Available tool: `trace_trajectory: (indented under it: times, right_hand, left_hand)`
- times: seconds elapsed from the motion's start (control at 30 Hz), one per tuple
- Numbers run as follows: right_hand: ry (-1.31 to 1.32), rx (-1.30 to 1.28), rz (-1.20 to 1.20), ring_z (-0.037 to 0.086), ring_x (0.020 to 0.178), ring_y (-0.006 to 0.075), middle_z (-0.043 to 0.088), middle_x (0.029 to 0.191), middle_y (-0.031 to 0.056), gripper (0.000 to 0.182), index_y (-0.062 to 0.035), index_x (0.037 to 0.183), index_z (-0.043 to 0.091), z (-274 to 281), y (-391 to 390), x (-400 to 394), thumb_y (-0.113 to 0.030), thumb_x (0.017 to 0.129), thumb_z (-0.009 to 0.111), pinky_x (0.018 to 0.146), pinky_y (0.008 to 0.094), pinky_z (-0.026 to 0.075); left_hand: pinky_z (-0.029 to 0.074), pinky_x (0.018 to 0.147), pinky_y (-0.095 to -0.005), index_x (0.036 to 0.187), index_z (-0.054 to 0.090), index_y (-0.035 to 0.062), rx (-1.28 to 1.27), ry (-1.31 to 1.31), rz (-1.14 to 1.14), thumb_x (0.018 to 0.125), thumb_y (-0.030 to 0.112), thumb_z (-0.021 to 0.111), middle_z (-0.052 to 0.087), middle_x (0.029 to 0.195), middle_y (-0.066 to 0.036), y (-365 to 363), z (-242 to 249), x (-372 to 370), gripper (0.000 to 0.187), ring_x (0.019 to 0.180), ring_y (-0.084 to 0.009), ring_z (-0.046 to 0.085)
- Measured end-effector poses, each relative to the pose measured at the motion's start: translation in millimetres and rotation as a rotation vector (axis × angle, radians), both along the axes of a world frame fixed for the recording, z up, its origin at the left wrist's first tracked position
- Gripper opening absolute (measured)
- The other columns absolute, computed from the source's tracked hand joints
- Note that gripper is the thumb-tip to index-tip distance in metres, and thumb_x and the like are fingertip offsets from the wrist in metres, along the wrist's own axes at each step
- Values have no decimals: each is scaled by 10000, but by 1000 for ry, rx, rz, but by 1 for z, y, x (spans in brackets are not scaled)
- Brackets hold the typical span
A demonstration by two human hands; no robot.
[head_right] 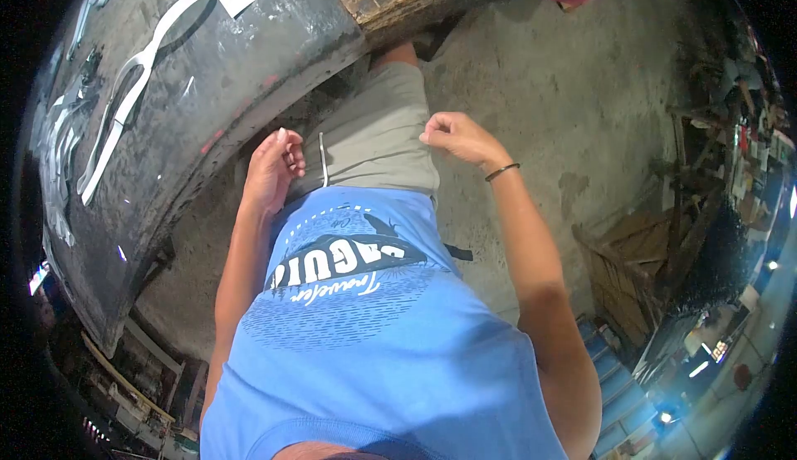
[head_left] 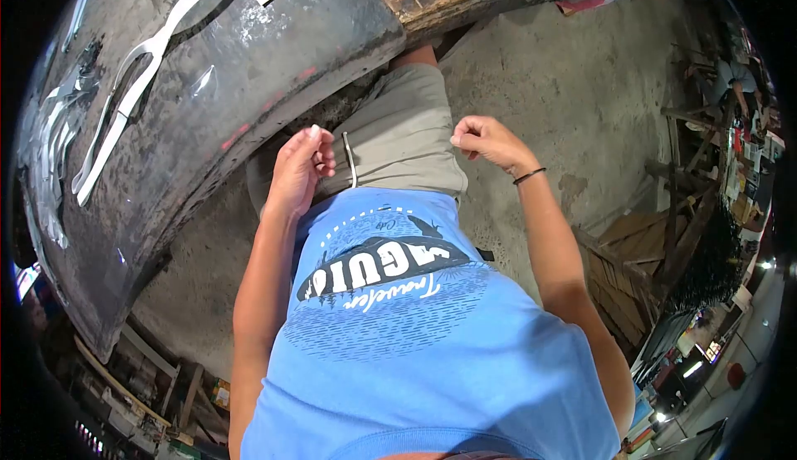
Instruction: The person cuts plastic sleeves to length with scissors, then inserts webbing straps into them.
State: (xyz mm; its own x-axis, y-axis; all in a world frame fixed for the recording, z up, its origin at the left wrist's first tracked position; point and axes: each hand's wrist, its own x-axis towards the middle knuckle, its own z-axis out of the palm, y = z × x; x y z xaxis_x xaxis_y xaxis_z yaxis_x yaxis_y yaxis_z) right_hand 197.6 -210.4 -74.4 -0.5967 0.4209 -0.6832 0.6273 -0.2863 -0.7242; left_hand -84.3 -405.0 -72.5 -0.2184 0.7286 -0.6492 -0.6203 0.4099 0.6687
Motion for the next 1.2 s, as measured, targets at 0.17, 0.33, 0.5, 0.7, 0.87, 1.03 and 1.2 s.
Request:
trace_trajectory:
  times: [0.17, 0.33, 0.5, 0.7, 0.87, 1.03, 1.2]
  right_hand:
    - [-92, -86, -16, 508, 612, 60, 548, 699, -45, 208, -89, 782, 581, -25, -6, -9, -250, 859, 688, 560, 223, 425]
    - [-235, 275, 165, 505, 605, 103, 572, 674, -10, 282, -67, 711, 554, -55, -10, 0, -269, 794, 733, 540, 276, 416]
    - [-422, 509, 280, 595, 732, 335, 642, 793, 161, 482, -26, 842, 585, -30, -3, -6, -465, 717, 742, 677, 434, 478]
    - [-300, 436, 33, 473, 600, 78, 504, 666, -20, 350, -50, 840, 559, -13, 6, 3, -344, 789, 742, 525, 251, 398]
    - [-126, 576, -71, 491, 680, 79, 532, 712, -8, 224, -16, 863, 596, 46, 25, -39, -213, 824, 695, 606, 249, 426]
    - [260, 784, 0, 533, 728, 108, 600, 805, 38, 121, 3, 887, 620, 105, 21, -134, -117, 890, 612, 660, 254, 440]
    - [437, 964, 297, 622, 817, 284, 629, 882, 140, 130, -8, 936, 637, 105, 0, -260, -123, 886, 600, 732, 341, 486]
  left_hand:
    - [463, 621, -246, 961, 601, 73, -14, 24, 42, 953, 360, 577, 575, 765, -1, -11, -5, 0, 288, 683, -103, 555]
    - [465, 613, -249, 965, 611, 64, 37, 192, -37, 950, 271, 580, 581, 740, -5, -11, -9, 8, 210, 664, -94, 555]
    - [464, 656, -234, 954, 619, 59, 144, 300, -70, 935, 231, 609, 605, 792, 0, -9, 3, 17, 173, 712, -71, 555]
    - [460, 723, -263, 911, 643, 19, 242, 716, -41, 914, 170, 629, 622, 832, -30, -23, 57, -1, 152, 788, -105, 565]
    - [458, 713, -266, 872, 648, 13, 308, 991, 231, 895, 80, 615, 620, 830, -35, -58, 80, -46, 79, 765, -116, 566]
    - [455, 734, -270, 881, 631, 20, 247, 1316, 312, 885, 87, 629, 623, 877, -61, -67, 91, -101, 67, 802, -151, 573]
    - [461, 812, -378, 1009, 623, 37, 252, 1703, 180, 813, 209, 716, 625, 988, -121, -11, 88, -135, 277, 916, -275, 580]
